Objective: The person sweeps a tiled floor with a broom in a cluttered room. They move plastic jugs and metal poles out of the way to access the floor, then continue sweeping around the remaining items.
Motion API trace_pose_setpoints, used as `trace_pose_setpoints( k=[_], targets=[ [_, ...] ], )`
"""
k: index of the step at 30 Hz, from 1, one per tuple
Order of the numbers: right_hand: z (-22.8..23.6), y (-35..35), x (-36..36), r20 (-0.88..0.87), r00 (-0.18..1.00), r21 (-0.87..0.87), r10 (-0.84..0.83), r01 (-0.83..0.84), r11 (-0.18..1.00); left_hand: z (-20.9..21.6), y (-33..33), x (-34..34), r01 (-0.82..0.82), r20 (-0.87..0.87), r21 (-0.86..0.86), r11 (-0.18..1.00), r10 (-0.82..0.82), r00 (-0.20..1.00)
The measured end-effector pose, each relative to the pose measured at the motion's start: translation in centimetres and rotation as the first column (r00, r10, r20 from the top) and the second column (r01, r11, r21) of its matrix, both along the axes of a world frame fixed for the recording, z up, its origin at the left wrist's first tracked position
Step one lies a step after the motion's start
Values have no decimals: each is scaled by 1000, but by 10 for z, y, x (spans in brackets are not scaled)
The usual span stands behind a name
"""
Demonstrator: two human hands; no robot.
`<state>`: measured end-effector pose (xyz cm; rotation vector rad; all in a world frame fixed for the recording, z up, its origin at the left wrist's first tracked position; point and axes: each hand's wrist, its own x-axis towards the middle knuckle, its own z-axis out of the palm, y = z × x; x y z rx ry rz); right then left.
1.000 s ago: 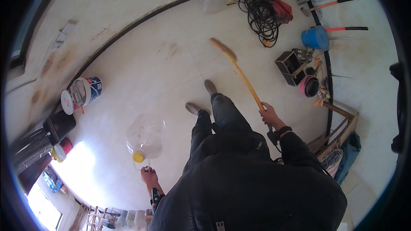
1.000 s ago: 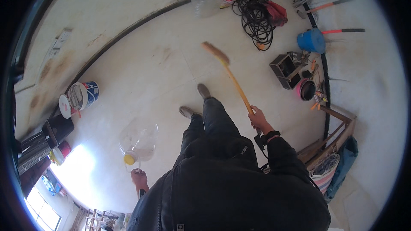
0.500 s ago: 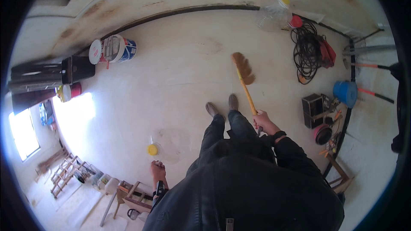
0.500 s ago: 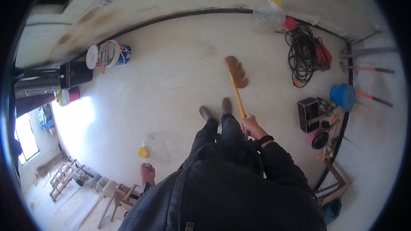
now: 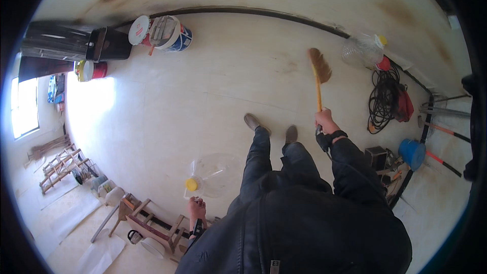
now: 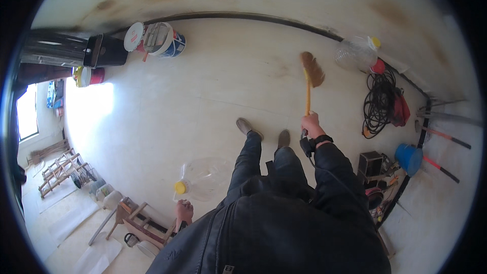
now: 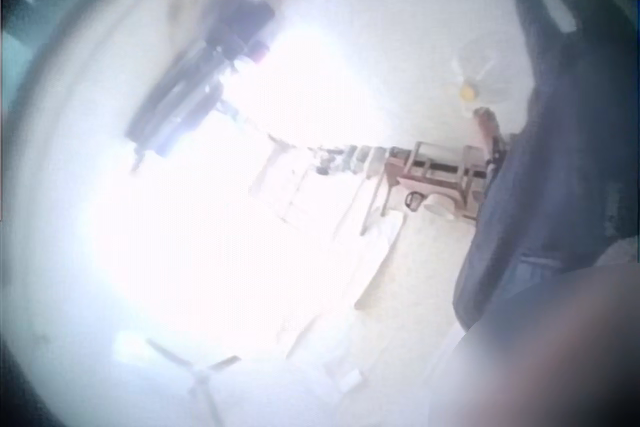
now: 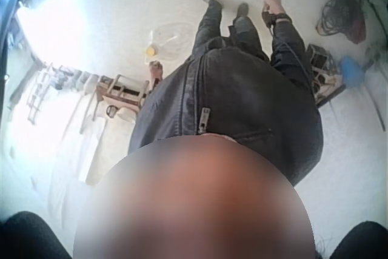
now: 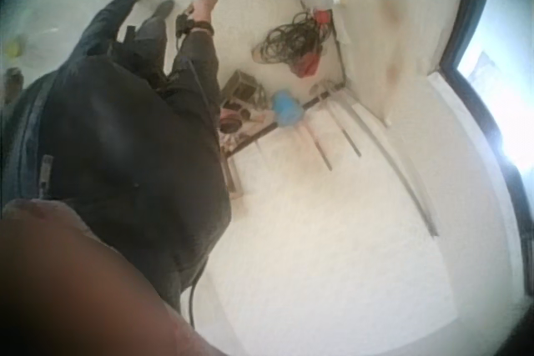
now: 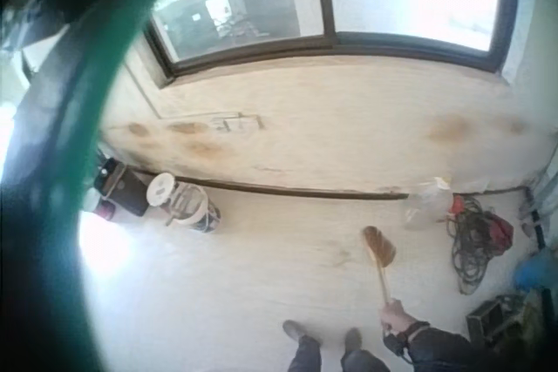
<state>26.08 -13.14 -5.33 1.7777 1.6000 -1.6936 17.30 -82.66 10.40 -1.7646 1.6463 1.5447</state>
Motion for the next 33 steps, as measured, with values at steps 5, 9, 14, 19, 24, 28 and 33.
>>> trace_pose_setpoints(
  k=[5,9,14,19,24,28,33],
  targets=[
    [-4,-93,-88,97,991,-62,91,-85,994,-2,-13,-20,51,-45,90,995,-47,998],
    [20,-146,-141,6,978,-184,207,-203,962,-1,-13,-35,36,7,36,999,-36,999],
    [57,-140,-162,-172,973,-395,153,-210,894,-1,-6,-59,145,-69,121,982,-138,988],
    [108,-121,-127,-154,984,-336,94,-142,931,-8,-3,-86,157,-92,98,983,-148,985],
    [122,-142,-80,-38,998,-217,55,-62,974,-12,0,-94,137,-80,87,987,-130,988],
    [93,-169,-100,33,999,-343,8,4,939,-9,0,-99,106,-37,76,991,-103,994],
    [92,-185,-152,-61,994,-501,89,-108,859,-19,-6,-107,87,-59,84,993,-82,995]
  ],
)
